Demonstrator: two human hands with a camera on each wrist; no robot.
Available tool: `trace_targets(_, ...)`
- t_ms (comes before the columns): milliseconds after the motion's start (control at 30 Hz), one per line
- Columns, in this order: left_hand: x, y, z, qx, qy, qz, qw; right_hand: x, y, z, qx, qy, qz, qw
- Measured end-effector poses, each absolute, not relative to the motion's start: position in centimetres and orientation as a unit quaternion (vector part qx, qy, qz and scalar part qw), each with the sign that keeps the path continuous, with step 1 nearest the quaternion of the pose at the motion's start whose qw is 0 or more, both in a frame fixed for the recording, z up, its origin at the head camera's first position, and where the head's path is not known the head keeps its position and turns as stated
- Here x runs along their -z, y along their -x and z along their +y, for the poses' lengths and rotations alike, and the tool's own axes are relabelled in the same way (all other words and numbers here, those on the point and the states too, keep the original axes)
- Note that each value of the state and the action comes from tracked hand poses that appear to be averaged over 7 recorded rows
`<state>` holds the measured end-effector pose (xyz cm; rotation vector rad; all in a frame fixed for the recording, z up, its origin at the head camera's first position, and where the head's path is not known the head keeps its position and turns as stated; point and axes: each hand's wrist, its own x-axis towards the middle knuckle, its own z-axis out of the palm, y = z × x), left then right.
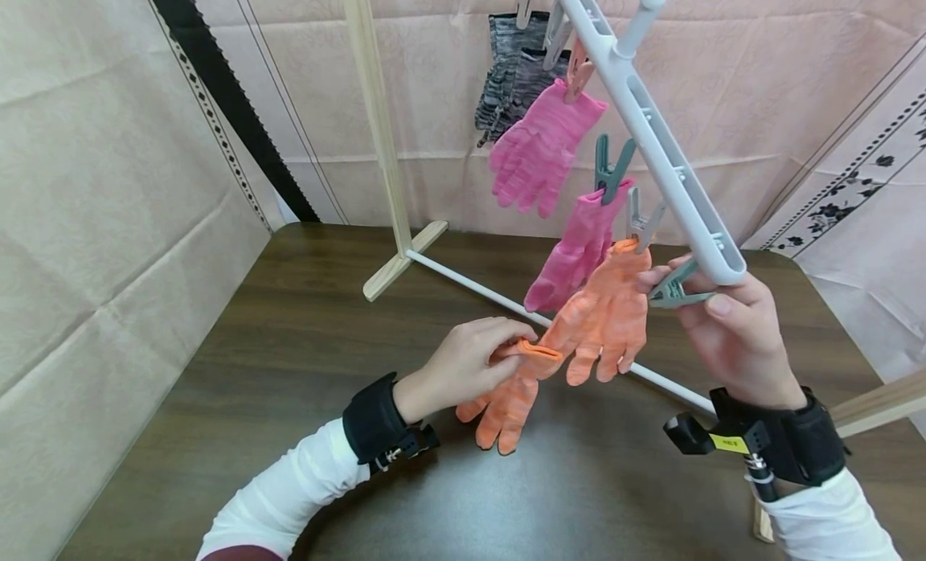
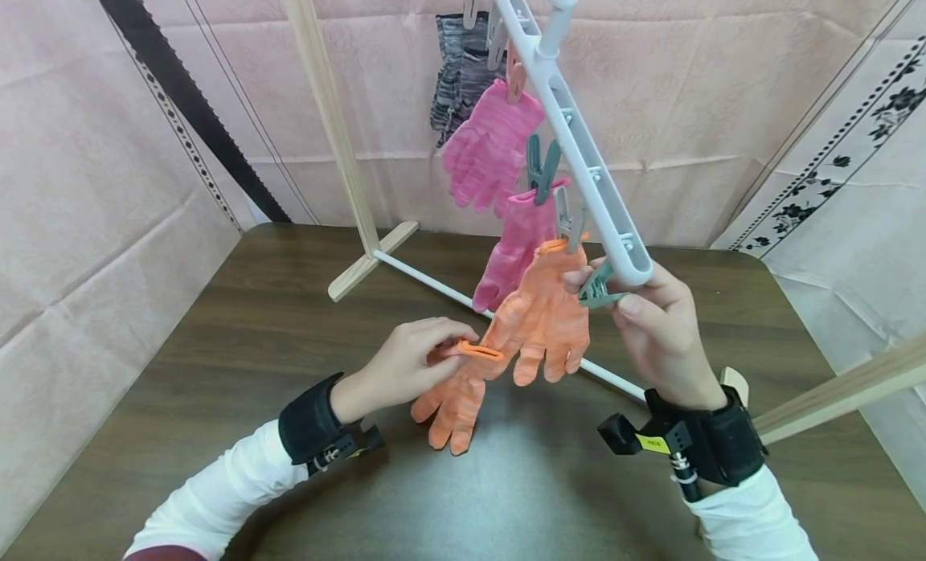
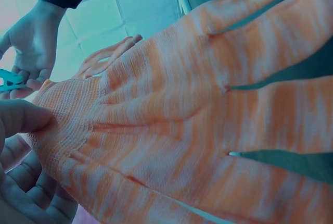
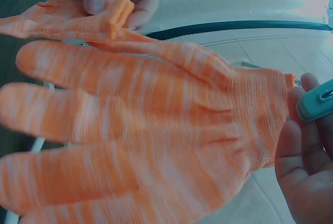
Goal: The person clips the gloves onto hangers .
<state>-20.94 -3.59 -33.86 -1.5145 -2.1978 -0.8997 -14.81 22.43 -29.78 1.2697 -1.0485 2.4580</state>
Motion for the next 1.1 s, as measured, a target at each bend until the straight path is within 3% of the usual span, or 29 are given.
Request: trace_targets(1100,32.8,19.6,-0.1,0.348,0.474,-0.777,0.227,30.4,15.4,20.7,-0.820,-0.363,-0.419,0.143)
